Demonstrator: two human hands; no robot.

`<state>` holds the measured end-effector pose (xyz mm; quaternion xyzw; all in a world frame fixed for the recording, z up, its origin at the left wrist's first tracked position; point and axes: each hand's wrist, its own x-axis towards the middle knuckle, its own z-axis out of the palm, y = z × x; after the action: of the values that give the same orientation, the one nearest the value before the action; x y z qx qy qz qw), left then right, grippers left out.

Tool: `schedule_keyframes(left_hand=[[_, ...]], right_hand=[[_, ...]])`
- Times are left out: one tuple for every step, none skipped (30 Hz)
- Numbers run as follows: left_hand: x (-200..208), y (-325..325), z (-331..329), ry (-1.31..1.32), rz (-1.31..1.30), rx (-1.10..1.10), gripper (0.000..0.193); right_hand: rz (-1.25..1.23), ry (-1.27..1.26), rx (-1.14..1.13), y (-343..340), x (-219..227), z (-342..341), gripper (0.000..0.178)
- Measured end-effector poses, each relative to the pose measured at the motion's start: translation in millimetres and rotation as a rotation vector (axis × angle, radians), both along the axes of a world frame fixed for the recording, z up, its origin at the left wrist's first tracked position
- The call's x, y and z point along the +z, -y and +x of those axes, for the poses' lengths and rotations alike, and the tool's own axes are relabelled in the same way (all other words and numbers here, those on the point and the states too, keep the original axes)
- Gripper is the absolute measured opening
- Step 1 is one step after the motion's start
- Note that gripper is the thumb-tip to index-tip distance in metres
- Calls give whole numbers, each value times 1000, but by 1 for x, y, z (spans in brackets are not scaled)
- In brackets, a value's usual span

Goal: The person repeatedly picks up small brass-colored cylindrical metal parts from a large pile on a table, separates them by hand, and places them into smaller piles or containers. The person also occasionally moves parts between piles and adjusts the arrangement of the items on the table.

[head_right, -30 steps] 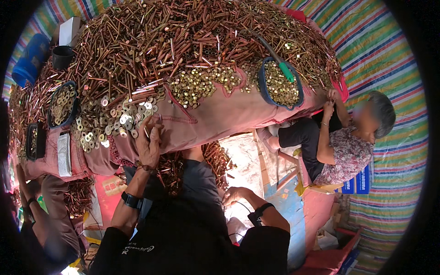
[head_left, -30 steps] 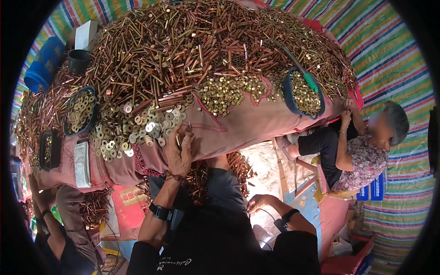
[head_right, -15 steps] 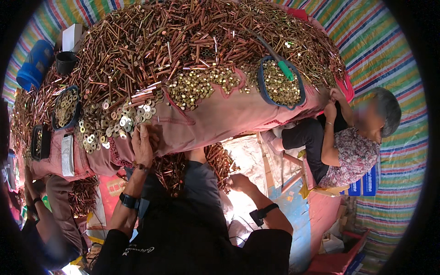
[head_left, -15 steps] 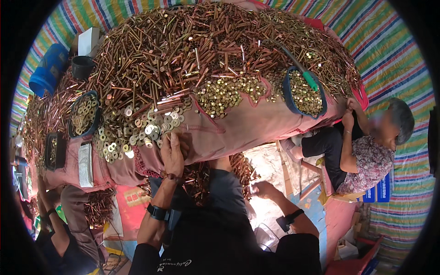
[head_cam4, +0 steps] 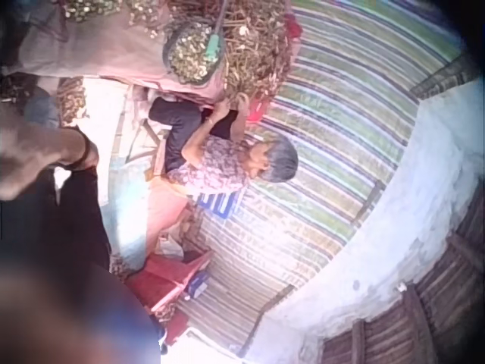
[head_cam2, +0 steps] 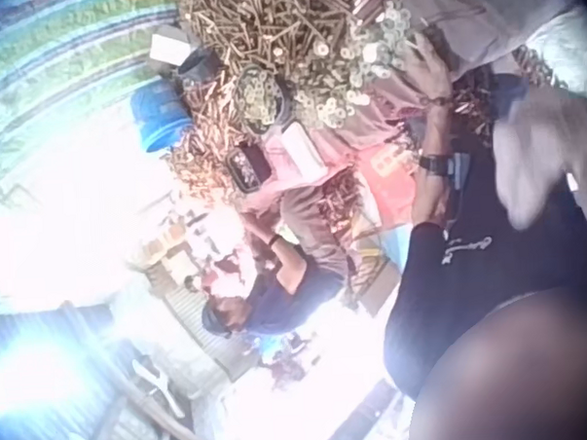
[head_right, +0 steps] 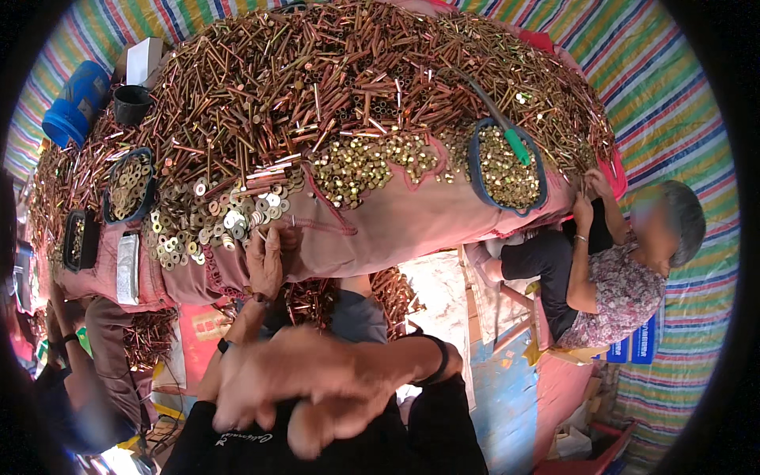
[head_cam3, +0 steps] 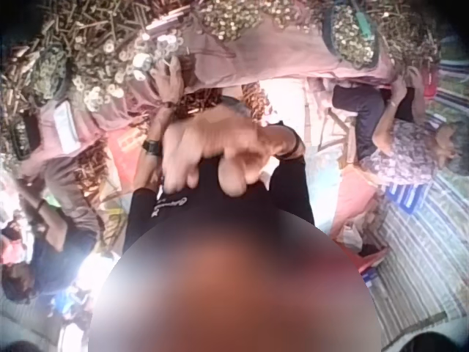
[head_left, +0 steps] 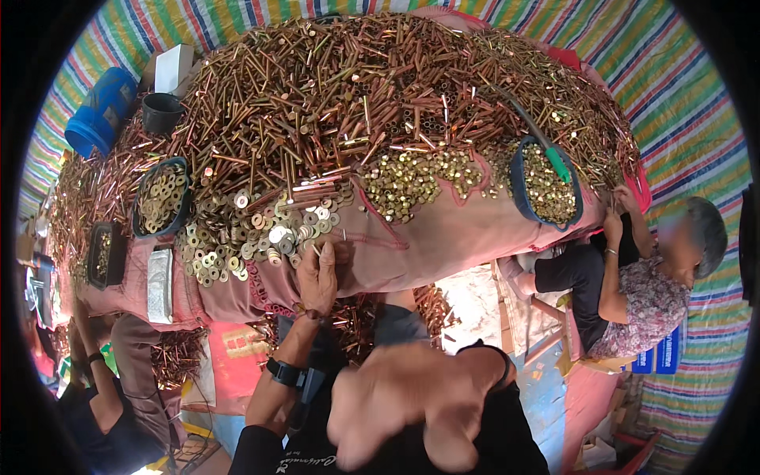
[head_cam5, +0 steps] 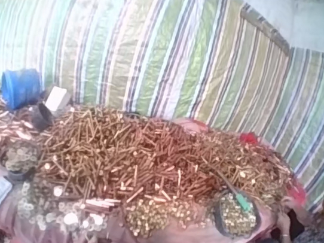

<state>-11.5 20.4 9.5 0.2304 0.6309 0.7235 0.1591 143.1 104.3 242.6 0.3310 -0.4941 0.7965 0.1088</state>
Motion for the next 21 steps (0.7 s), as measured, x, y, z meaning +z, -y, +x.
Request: schedule_keyframes(left_hand=[[-1,-1,-1,17,40,-10,29],[-1,-1,-1,-5,5,1,30],[-1,-1,-1,-11,13,5,30],[-2,-1,0,-9,53,-7,30],[-2,-1,1,2,65,-8,31],[-1,0,1,0,14,25,32],[-1,-1,1,5,6,31,33],[-1,-1,2,23,27,17,34],[-1,1,2,4,27,18,34],[0,1,2,15,16,22,32],[0,1,3,36,40,16,30],[0,1,3,68,87,6,27],[1,2,5,74,62,31,27],[2,0,7,86,63,51,27],[3,1,6,90,69,73,27],[5,1,8,75,90,75,22],[6,0,5,63,95,66,21],[7,-1,6,61,114,46,20],[9,-1,4,5,99,17,18],[10,1,3,-76,4,22,14],[12,2,4,-83,5,20,13]], right_hand=[[-151,-71,4,19,12,-5,51],[-292,-86,99,34,22,-9,49],[-340,-152,69,48,32,-11,47],[-400,-164,18,57,40,-10,47],[-458,-177,-35,63,46,-9,48],[-403,-140,-28,61,49,-5,49],[-395,-122,-28,64,49,-6,50],[-387,-104,-28,59,49,-5,51],[-429,-105,-27,59,46,-8,51],[-428,-159,8,57,42,-13,51],[-427,-212,45,54,37,-18,52],[-393,-318,119,48,27,-32,53],[-360,-337,144,42,23,-35,47],[-327,-357,168,36,18,-39,41],[-300,-300,153,22,19,-33,31],[-238,-308,198,5,13,-36,27],[-239,-214,221,-13,6,-39,26],[-212,-72,54,-19,-5,-40,26],[-83,125,-222,-26,-18,-41,26],[73,240,-649,-31,-35,-47,25],[249,479,-882,-36,-54,-51,24]])
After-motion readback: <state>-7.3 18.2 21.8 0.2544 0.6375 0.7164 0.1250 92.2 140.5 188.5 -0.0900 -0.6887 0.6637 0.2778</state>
